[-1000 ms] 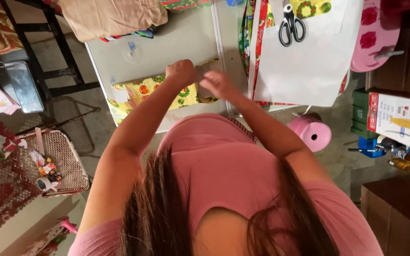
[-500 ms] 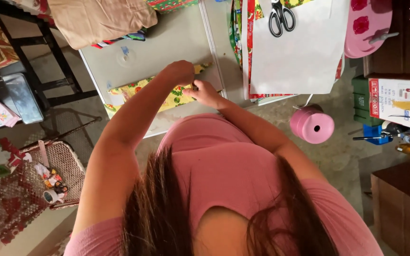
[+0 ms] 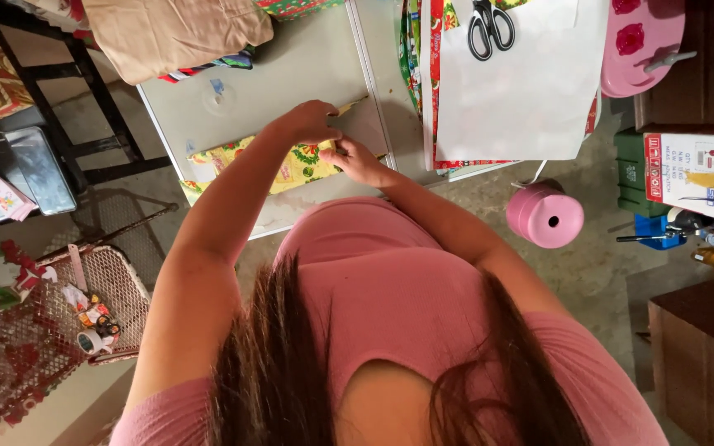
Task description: The person wraps a small rectangular box with yellow Christmas-themed wrapping paper on a white table. They fold the paper around the box, crease the edges, and secure the folds with clear tape. The wrapped box is then placed into a white paper bag.
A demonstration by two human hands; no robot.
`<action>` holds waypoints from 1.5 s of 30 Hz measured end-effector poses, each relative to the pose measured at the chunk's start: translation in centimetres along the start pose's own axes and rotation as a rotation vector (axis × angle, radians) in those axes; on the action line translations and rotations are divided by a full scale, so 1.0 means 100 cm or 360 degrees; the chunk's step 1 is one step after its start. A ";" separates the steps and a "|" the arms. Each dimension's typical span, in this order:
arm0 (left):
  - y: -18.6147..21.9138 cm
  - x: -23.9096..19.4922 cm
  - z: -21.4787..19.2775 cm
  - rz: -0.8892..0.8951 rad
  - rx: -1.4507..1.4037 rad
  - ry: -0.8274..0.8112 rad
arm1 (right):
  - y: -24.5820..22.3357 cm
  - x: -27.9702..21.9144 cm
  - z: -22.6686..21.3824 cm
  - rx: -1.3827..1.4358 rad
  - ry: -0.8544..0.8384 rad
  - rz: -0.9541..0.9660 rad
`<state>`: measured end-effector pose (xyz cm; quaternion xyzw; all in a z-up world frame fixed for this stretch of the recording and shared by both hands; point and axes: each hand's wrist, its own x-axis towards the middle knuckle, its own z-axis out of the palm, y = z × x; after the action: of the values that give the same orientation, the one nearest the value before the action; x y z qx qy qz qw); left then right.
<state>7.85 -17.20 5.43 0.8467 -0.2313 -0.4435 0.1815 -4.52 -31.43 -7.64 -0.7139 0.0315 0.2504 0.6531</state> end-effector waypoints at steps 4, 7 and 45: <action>0.009 -0.036 -0.021 -0.0028 -0.0207 -0.0089 | -0.077 -0.023 -0.007 0.0049 0.0049 -0.0029; -0.018 -0.024 0.006 -0.0062 -0.0271 0.0107 | -0.081 -0.031 -0.008 0.0171 0.0155 -0.0002; -0.033 -0.029 0.055 0.1445 0.0957 0.1308 | -0.169 0.176 -0.246 -0.0144 0.0974 0.0306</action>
<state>2.56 -13.42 2.71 0.7791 -0.5890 0.1177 0.1796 24.89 -47.30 1.31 -0.7781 0.2827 0.0858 0.5543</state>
